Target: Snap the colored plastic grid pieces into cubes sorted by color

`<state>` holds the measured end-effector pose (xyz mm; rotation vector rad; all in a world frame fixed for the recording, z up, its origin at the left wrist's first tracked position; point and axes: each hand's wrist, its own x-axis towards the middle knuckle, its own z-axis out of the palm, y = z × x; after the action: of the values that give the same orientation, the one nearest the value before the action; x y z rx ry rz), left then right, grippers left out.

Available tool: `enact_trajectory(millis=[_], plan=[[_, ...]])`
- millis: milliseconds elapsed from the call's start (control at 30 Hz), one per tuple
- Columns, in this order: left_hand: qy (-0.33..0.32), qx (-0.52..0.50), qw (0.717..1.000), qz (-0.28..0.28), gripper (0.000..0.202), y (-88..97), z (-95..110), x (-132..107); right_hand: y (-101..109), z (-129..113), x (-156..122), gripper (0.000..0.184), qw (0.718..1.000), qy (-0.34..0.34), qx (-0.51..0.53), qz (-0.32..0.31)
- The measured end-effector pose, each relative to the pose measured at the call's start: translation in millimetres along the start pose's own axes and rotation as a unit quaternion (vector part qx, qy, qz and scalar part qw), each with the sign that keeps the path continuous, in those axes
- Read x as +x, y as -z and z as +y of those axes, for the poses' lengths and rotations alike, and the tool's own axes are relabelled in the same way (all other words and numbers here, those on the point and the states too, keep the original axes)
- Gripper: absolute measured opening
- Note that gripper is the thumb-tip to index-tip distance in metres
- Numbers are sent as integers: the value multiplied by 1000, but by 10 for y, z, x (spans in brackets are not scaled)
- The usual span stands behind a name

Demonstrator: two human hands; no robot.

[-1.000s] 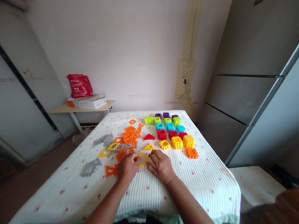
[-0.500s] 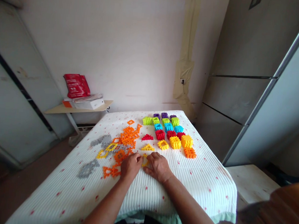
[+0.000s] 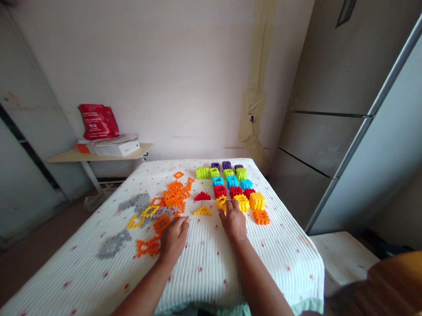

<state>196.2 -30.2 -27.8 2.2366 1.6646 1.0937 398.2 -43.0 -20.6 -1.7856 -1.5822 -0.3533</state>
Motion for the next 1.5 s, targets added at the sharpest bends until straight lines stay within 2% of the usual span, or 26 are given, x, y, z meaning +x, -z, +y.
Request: enact_trajectory(millis=[133, 467, 633, 700, 800, 867, 967, 1033, 1100, 1233, 1333, 1433, 1500], plan=[[-1, 8, 1000, -1, 28, -7, 0, -4, 2, -9, 15, 21, 998, -24, -29, -47], [5, 7, 1000, -13, 28, -43, -23, -7, -41, 2, 4, 18, 997, -22, -55, -55], [-33, -43, 998, 42, 26, -14, -28, -32, -45, -39, -38, 22, 998, 64, -12, 15], [-36, -45, 995, 78, 24, 79, -95, -6, -35, -60, -65, 22, 992, 120, 18, 21], [7, 12, 992, 127, 19, 324, -302, 104, -12, -94, -102, 23, 981, 190, 47, 2], [50, 80, 989, 111, 18, 508, -477, 210, 0, -119, -117, 23, 976, 208, 57, -6], [149, 175, 972, 54, 30, 703, -687, 362, 4, -154, -123, 24, 975, 212, 67, -12], [185, 210, 960, 11, 37, 749, -758, 427, 1, -167, -123, 25, 975, 211, 69, -13], [193, 227, 954, -18, 37, 741, -786, 456, -1, -171, -124, 26, 975, 211, 71, -14], [186, 238, 953, -6, 31, 684, -808, 447, 5, -168, -129, 25, 973, 217, 72, -15], [165, 222, 960, 37, 31, 675, -811, 433, 5, -171, -134, 25, 974, 215, 70, -19], [108, 158, 975, 116, 33, 644, -727, 394, -6, -171, -131, 25, 975, 206, 76, -23], [44, 96, 984, 141, 35, 568, -597, 312, -11, -166, -127, 24, 976, 194, 93, -21]])
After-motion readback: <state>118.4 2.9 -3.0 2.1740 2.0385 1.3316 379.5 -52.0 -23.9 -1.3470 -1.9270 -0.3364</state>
